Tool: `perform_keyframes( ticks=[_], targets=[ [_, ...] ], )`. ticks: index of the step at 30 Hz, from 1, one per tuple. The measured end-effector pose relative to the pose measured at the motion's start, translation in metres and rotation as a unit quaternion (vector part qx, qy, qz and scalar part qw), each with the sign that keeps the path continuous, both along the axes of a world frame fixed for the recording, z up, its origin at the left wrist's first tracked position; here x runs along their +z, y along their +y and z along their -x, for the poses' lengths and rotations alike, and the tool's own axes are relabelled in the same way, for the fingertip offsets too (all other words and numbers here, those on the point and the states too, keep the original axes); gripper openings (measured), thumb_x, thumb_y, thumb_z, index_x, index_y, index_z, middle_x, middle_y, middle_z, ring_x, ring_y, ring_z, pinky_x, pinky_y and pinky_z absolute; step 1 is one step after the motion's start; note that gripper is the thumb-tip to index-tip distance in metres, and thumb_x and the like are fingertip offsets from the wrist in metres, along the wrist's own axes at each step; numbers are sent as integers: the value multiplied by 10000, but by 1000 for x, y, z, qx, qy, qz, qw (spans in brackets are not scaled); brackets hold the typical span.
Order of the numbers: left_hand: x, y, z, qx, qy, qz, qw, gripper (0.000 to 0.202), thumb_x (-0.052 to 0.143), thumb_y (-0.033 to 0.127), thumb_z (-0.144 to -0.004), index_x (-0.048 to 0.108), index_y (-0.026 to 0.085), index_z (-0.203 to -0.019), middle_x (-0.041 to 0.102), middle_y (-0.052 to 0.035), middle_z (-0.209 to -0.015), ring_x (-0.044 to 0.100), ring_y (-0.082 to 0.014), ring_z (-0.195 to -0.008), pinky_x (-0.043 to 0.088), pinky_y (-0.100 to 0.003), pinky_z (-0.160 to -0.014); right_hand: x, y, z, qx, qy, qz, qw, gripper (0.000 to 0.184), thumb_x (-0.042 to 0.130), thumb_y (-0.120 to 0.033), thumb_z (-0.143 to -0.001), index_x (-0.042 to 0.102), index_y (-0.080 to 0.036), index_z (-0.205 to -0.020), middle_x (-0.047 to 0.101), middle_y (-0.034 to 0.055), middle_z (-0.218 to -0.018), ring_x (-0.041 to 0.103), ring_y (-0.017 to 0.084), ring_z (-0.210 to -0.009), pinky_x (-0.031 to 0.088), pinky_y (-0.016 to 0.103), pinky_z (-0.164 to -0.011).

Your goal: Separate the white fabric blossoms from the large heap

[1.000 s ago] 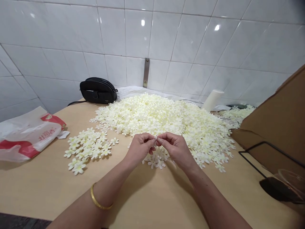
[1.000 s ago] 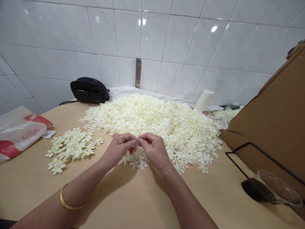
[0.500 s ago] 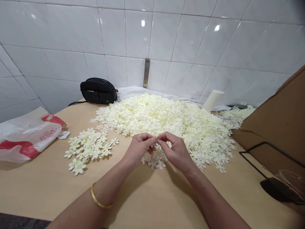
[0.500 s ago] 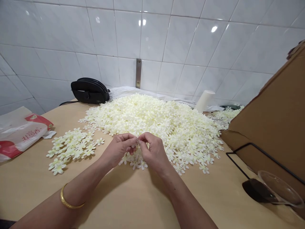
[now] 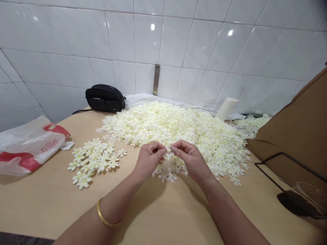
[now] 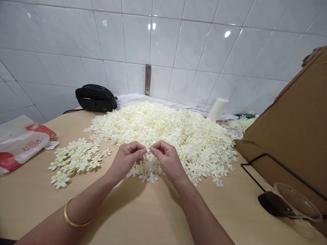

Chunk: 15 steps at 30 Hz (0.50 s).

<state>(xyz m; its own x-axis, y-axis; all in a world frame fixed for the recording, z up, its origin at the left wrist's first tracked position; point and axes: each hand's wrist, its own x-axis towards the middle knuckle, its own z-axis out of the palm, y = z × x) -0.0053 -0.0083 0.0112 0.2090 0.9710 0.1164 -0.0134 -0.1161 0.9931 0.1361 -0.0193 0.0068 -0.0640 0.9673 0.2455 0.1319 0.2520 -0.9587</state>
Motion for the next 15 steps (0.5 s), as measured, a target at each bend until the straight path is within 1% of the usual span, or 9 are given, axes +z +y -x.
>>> perform_keyframes(
  ticks=[3, 5, 9, 11, 12, 14, 15],
  targets=[
    [-1, 1, 0, -13, -4, 1, 1000, 129, 562, 251, -665, 568, 137, -605, 486, 32, -468, 431, -75, -426, 351, -200, -445, 0, 1, 2, -16, 34, 1, 999, 160, 545, -308, -731, 528, -166, -658, 466, -37, -606, 435, 86, -595, 390, 210, -593],
    [-1, 1, 0, -21, -17, 5, 1000, 134, 551, 250, -677, 564, 135, -608, 488, 29, -468, 431, -76, -434, 357, -200, -454, 0, 2, 3, -18, 62, 9, 998, 173, 553, -322, -723, 526, -166, -651, 463, -37, -617, 437, 83, -603, 402, 213, -615],
    [-1, 2, 1, -20, -32, 7, 999, 128, 542, 236, -690, 560, 131, -619, 493, 26, -480, 428, -72, -440, 364, -197, -459, 1, 1, 3, -5, 101, 45, 994, 190, 582, -340, -705, 574, -159, -764, 520, -15, -705, 473, 85, -653, 412, 224, -662],
    [-2, 2, 1, -18, -31, -2, 999, 123, 541, 230, -694, 561, 131, -623, 497, 26, -494, 436, -72, -450, 368, -195, -462, 1, 1, 2, 12, 99, 73, 992, 215, 603, -331, -689, 581, -159, -816, 538, -11, -701, 483, 89, -643, 411, 225, -637],
    [-2, 2, 1, -15, -30, -7, 999, 121, 542, 229, -694, 563, 132, -625, 498, 25, -499, 440, -74, -457, 371, -194, -465, 1, 0, 2, 22, 92, 78, 992, 210, 610, -322, -684, 582, -160, -815, 541, -13, -683, 485, 92, -632, 409, 226, -621],
    [-2, 2, 1, -9, -27, -16, 999, 116, 544, 228, -691, 568, 133, -628, 497, 26, -502, 444, -77, -467, 377, -196, -471, 1, -1, 2, 29, 64, 59, 996, 158, 598, -299, -694, 580, -162, -770, 538, -15, -653, 487, 100, -616, 404, 231, -599],
    [-3, 2, 0, -7, -27, -17, 999, 115, 546, 228, -689, 570, 133, -629, 495, 26, -500, 445, -79, -470, 380, -198, -474, 2, -2, 2, 21, 39, 32, 998, 127, 581, -284, -708, 578, -162, -745, 540, -13, -651, 488, 104, -616, 403, 235, -597]
  ],
)
